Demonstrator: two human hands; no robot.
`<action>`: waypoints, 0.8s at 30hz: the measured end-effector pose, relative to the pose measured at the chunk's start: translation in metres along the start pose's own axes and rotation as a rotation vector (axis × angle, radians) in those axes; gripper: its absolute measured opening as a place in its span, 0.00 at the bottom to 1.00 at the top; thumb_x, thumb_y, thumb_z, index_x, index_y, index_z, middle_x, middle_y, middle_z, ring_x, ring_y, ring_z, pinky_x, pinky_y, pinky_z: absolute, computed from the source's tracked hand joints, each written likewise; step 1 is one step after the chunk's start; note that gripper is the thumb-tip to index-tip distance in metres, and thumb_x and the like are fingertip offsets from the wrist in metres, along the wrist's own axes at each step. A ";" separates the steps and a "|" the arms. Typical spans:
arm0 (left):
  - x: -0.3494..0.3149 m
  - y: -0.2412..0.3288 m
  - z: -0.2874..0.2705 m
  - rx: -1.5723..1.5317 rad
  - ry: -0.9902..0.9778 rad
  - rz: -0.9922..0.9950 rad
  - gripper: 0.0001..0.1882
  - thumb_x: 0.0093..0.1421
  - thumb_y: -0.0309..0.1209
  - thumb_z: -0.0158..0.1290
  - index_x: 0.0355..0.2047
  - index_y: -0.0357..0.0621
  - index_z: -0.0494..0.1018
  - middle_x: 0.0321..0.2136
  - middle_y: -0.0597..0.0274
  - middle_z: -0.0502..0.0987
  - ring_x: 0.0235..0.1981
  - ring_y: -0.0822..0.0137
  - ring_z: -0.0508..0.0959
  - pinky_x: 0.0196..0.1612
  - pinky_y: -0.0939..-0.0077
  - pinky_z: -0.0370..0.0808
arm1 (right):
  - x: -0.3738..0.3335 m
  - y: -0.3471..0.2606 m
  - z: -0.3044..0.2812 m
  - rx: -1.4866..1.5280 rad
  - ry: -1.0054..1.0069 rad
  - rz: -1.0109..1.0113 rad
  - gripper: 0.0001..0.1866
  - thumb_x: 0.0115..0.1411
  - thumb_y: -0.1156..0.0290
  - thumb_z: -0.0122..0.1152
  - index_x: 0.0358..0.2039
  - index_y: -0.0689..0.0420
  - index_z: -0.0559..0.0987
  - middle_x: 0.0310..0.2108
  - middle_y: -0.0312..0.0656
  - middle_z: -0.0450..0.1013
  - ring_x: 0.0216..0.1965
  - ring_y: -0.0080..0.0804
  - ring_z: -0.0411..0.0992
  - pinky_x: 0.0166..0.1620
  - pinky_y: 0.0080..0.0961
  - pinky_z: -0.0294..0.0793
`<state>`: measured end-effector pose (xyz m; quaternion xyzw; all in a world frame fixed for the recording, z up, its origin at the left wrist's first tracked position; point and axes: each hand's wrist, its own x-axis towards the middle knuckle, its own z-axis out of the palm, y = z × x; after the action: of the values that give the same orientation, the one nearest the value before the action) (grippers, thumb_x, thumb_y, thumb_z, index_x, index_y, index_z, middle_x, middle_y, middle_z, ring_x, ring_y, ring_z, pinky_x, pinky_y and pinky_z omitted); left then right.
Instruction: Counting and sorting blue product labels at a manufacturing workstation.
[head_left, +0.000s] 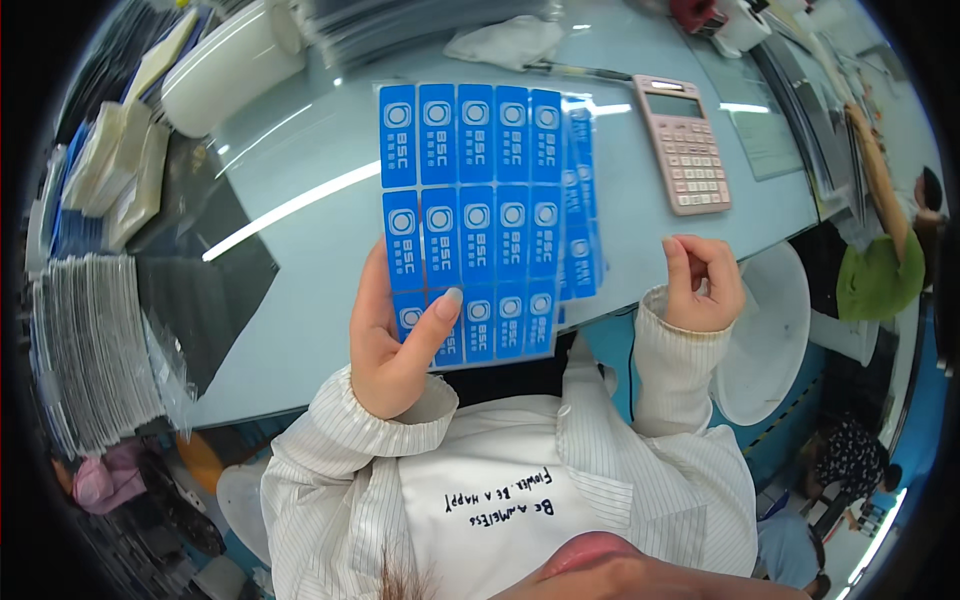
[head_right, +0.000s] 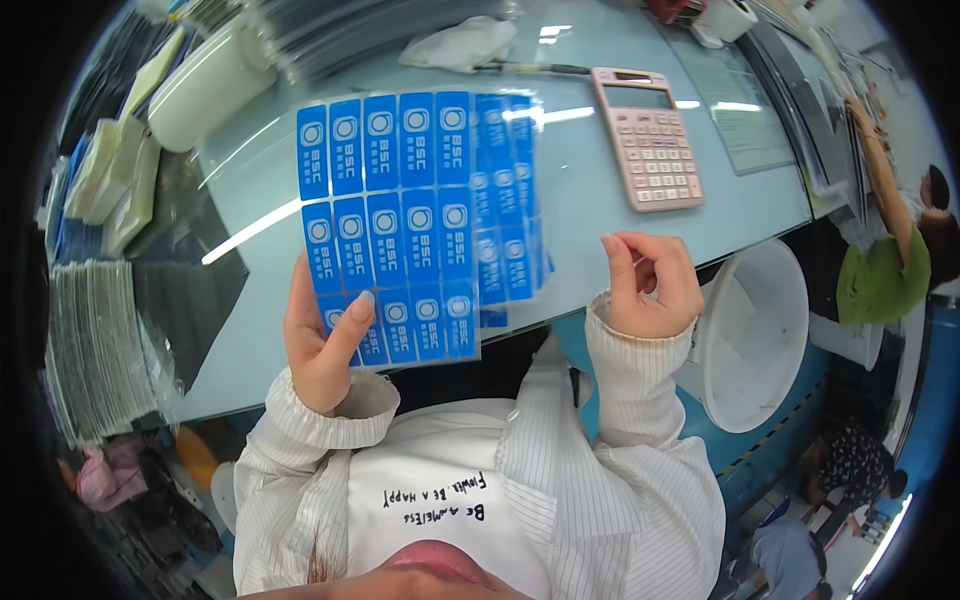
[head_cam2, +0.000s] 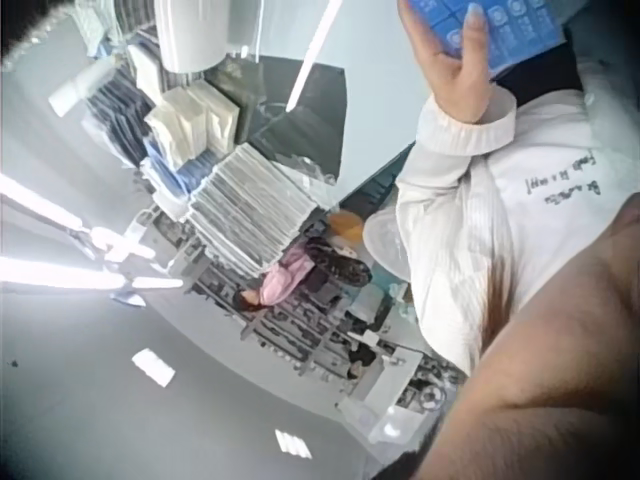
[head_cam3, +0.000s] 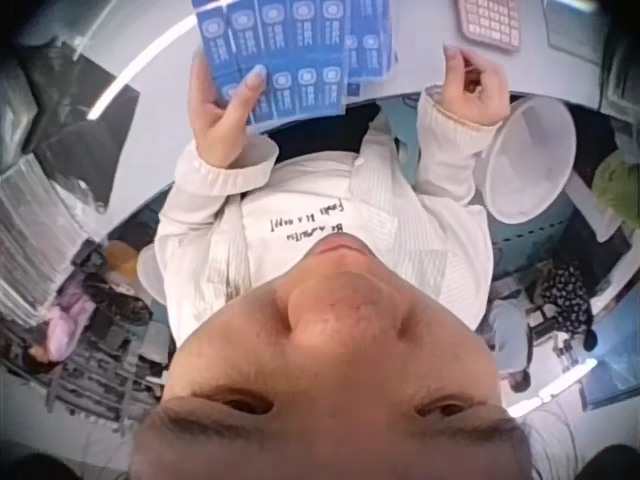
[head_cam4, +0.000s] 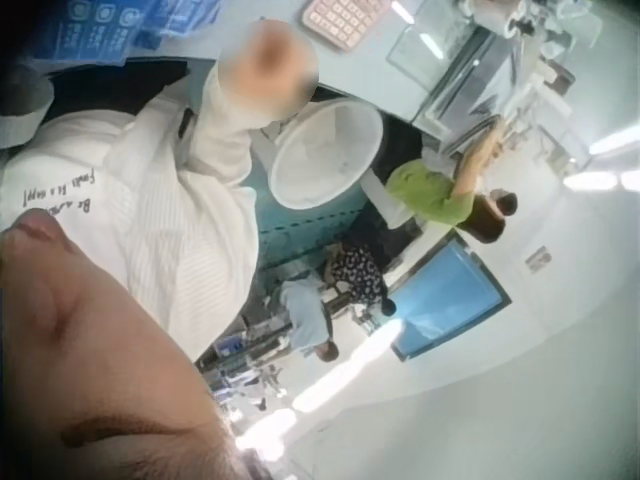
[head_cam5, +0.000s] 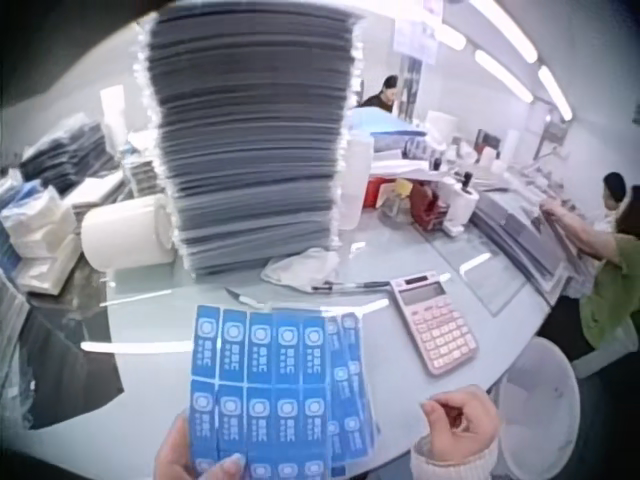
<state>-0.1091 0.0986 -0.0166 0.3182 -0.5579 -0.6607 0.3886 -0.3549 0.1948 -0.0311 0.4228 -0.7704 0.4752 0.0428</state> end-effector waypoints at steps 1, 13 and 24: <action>0.008 -0.002 0.006 0.105 0.005 0.081 0.27 0.60 0.26 0.48 0.58 0.33 0.53 0.45 0.56 0.71 0.45 0.69 0.73 0.47 0.75 0.70 | 0.003 0.006 -0.003 -0.050 -0.011 0.029 0.12 0.45 0.73 0.70 0.30 0.59 0.77 0.26 0.34 0.70 0.22 0.19 0.63 0.26 0.14 0.62; 0.035 -0.023 0.025 1.017 0.015 0.218 0.35 0.57 0.38 0.51 0.59 0.32 0.51 0.59 0.42 0.52 0.61 0.50 0.50 0.61 0.58 0.51 | 0.055 0.079 0.002 -0.222 -0.034 0.066 0.60 0.34 0.56 0.77 0.62 0.62 0.50 0.60 0.54 0.48 0.60 0.49 0.54 0.58 0.39 0.59; 0.057 -0.026 0.048 0.596 -0.049 -0.014 0.38 0.61 0.42 0.44 0.63 0.34 0.40 0.63 0.43 0.44 0.64 0.50 0.47 0.64 0.57 0.44 | 0.068 0.068 0.000 -0.235 -0.158 0.048 0.57 0.36 0.58 0.74 0.61 0.64 0.51 0.56 0.55 0.52 0.54 0.47 0.60 0.54 0.39 0.63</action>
<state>-0.1825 0.0748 -0.0333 0.4062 -0.7342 -0.4779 0.2598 -0.4451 0.1662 -0.0464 0.4322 -0.8316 0.3481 0.0197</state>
